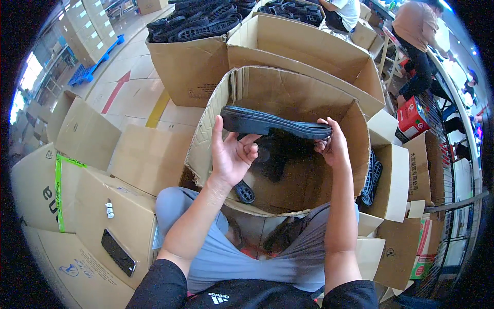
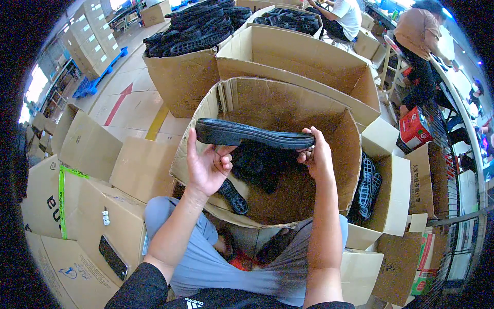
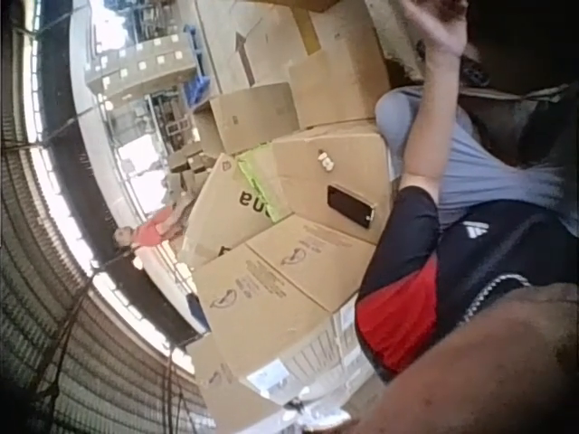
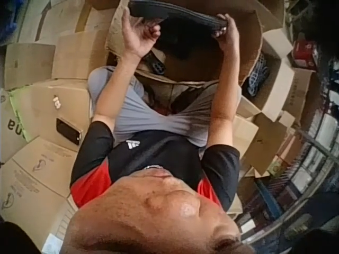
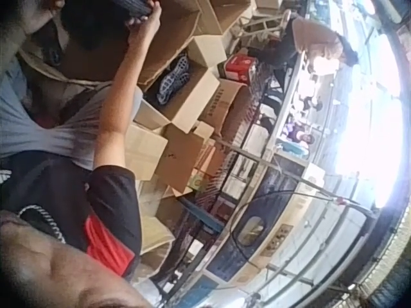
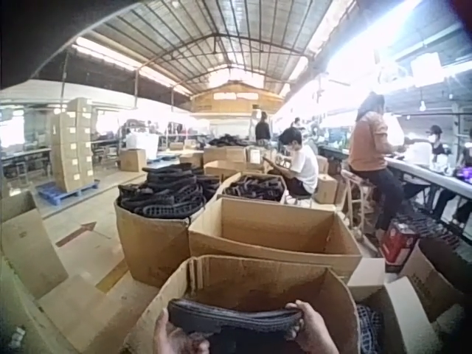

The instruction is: Inspecting and sorting rubber shoe soles from large cardboard boxes in a factory environment.

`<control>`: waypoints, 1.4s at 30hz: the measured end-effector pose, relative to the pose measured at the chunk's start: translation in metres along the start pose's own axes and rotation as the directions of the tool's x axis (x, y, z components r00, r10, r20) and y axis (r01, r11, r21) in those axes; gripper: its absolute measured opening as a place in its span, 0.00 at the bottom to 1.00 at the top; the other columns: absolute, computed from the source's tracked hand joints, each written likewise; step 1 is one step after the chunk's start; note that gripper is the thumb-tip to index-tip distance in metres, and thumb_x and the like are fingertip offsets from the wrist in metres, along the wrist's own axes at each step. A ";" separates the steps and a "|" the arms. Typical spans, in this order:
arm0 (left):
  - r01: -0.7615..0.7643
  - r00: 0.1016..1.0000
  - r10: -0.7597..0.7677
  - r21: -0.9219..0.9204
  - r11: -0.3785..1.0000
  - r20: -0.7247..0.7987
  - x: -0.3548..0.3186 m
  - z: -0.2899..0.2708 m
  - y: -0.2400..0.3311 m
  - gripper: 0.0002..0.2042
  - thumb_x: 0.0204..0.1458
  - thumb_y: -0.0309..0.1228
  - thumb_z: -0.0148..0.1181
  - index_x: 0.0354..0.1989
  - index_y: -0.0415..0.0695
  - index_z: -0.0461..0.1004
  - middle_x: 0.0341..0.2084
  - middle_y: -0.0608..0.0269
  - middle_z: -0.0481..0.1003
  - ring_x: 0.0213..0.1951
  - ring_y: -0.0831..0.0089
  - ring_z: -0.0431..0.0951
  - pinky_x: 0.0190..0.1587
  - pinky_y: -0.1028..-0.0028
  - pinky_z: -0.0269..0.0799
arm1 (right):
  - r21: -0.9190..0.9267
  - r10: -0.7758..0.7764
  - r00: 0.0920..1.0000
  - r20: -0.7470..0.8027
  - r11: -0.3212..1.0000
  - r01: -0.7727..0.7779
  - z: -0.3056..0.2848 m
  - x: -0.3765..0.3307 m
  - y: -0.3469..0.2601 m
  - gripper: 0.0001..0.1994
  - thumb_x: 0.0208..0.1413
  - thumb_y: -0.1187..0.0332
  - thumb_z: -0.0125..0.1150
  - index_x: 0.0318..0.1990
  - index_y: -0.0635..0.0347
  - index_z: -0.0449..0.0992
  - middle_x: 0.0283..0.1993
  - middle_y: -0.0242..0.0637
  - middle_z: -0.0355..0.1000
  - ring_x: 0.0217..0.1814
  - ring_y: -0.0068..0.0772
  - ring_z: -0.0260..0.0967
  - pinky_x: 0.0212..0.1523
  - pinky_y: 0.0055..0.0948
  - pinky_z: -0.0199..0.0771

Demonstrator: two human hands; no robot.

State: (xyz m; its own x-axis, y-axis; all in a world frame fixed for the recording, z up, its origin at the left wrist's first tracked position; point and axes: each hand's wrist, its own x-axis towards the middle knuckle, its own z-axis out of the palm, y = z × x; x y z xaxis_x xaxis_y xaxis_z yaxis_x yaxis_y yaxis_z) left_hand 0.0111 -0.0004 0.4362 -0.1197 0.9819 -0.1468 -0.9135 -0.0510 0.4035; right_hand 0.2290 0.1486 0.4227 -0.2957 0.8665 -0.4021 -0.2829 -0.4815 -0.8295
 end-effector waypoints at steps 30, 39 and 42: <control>0.006 0.998 -0.018 0.194 0.981 0.060 0.002 0.007 -0.022 0.26 0.53 0.49 0.44 0.55 0.43 0.61 0.36 0.54 0.75 0.26 0.70 0.73 0.31 0.73 0.70 | -0.675 -0.949 -0.033 -0.314 0.198 0.711 -0.054 -0.108 -0.110 0.15 0.51 0.70 0.57 0.46 0.66 0.69 0.40 0.40 0.69 0.42 0.28 0.66 0.44 0.25 0.65; -0.130 0.989 0.120 -0.120 0.984 -0.084 0.005 0.008 0.028 0.20 0.50 0.46 0.48 0.43 0.43 0.69 0.29 0.57 0.75 0.23 0.70 0.72 0.29 0.72 0.69 | -0.940 -0.263 0.939 0.221 0.200 0.277 0.006 0.094 0.132 0.20 0.47 0.57 0.58 0.46 0.56 0.67 0.41 0.51 0.70 0.44 0.52 0.68 0.44 0.44 0.68; -0.152 0.986 0.135 -0.202 0.968 -0.094 0.001 0.000 0.048 0.19 0.50 0.46 0.49 0.40 0.43 0.70 0.27 0.59 0.74 0.23 0.70 0.71 0.29 0.72 0.69 | -0.933 0.104 0.934 0.341 0.155 0.323 -0.006 0.112 0.222 0.27 0.43 0.57 0.61 0.51 0.60 0.64 0.48 0.53 0.67 0.51 0.55 0.64 0.50 0.41 0.66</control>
State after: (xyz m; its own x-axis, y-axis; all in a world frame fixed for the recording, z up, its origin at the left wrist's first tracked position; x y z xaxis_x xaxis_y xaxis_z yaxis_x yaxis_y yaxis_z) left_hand -0.0330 -0.0019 0.4552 -0.2779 0.9444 -0.1755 -0.9443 -0.2350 0.2304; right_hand 0.1388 0.1399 0.1908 -0.6169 0.7145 -0.3301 0.7122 0.3283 -0.6204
